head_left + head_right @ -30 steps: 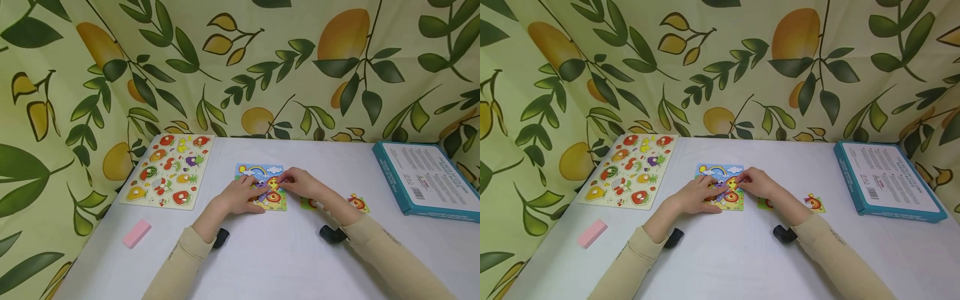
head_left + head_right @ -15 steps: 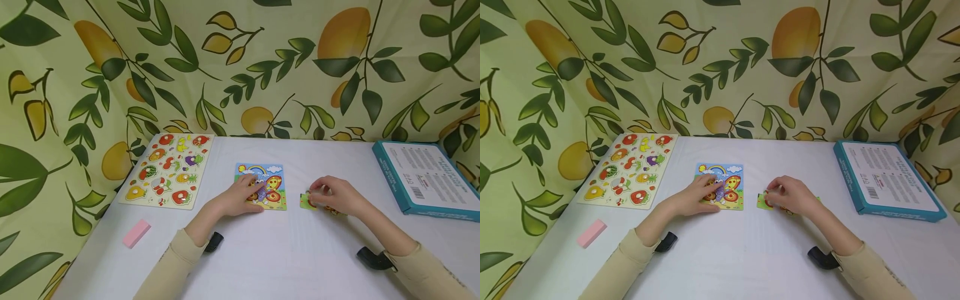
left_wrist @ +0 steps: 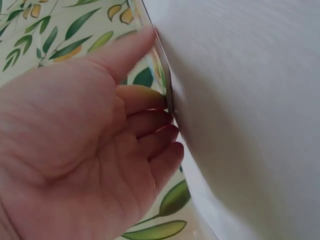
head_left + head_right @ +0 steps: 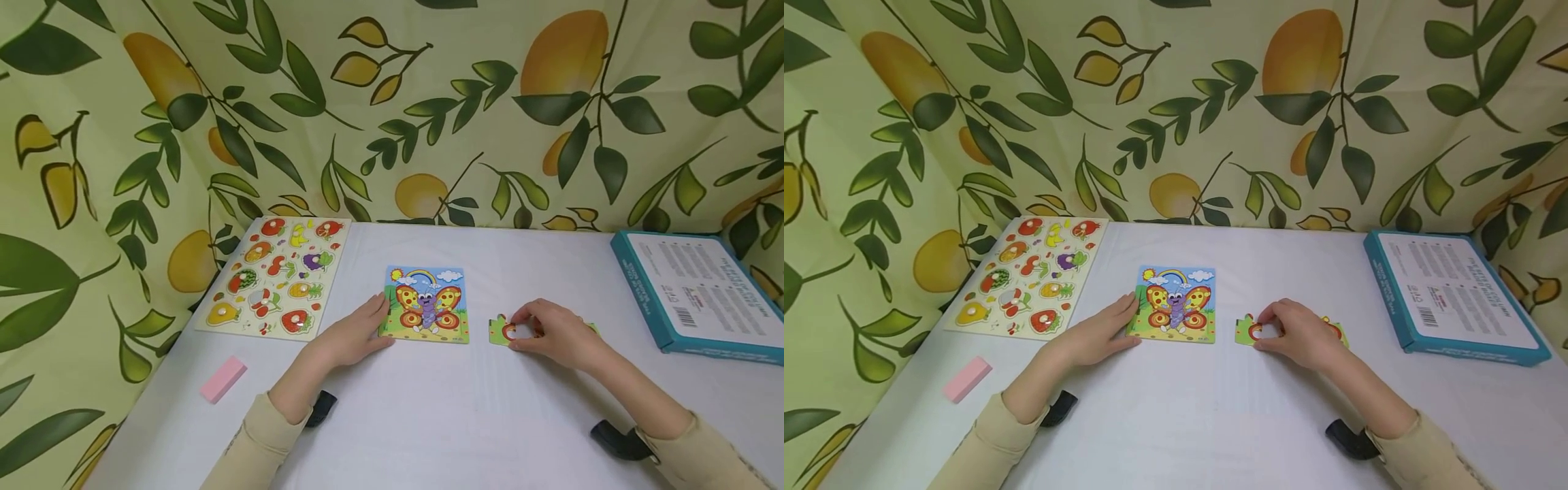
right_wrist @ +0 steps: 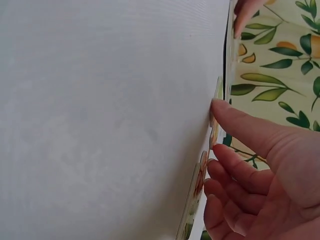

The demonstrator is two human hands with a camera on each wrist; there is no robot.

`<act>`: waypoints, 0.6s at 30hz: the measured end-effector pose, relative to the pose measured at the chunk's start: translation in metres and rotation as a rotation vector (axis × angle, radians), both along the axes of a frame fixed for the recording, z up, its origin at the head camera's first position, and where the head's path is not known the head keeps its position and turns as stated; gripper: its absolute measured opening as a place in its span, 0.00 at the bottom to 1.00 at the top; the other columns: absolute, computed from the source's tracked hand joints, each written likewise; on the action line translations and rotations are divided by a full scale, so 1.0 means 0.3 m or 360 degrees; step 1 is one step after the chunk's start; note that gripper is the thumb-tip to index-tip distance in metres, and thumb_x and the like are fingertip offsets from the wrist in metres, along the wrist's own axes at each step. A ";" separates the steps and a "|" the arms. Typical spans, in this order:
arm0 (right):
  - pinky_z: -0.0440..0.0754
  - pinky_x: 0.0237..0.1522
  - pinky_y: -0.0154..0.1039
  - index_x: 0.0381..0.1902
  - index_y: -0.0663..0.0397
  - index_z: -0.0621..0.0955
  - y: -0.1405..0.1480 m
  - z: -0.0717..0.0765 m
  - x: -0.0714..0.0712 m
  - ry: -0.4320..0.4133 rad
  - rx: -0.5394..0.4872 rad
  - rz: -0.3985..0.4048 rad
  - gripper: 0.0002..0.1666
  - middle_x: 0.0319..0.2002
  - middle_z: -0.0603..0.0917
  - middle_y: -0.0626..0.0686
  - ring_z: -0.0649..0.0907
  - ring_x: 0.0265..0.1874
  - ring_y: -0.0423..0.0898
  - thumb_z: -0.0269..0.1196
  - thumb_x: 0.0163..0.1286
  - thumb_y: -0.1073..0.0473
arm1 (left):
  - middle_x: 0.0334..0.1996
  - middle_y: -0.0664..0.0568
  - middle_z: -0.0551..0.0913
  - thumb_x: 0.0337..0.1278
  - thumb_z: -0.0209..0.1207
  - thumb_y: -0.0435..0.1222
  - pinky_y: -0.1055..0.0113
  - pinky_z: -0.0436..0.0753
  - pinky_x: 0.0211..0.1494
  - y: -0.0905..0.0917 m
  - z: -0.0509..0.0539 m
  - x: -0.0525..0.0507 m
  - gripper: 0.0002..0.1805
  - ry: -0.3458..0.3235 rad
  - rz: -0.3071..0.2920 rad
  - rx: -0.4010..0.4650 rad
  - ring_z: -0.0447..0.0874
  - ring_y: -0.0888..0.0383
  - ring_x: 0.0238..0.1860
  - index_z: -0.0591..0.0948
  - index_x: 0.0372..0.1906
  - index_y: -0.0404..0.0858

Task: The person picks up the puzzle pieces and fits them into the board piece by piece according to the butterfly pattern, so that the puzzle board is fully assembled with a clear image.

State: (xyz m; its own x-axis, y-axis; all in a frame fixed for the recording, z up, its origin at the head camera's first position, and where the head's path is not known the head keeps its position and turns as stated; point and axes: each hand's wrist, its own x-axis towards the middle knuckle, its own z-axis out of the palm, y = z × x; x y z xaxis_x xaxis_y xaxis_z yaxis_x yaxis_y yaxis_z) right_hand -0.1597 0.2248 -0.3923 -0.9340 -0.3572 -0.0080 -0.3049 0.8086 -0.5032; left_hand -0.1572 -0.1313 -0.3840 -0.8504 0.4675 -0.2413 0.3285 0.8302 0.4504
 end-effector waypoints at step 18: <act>0.79 0.34 0.37 0.38 0.58 0.81 -0.236 0.023 -0.114 -0.0558 -0.0678 -0.0064 0.14 0.28 0.87 0.50 0.83 0.30 0.46 0.67 0.66 0.52 | 0.76 0.45 0.52 0.67 0.57 0.48 0.57 0.58 0.74 0.002 -0.022 -0.035 0.39 0.0071 -0.0010 0.0072 0.49 0.51 0.76 0.59 0.74 0.33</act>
State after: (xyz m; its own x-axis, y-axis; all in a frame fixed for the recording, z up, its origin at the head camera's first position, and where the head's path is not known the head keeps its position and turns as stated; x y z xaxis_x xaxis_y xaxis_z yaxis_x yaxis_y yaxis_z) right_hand -0.1940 0.1539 -0.3853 -0.9144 -0.3608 -0.1837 -0.0332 0.5191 -0.8541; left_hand -0.1676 -0.1306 -0.3906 -0.8570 0.4822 -0.1815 0.3542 0.8073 0.4720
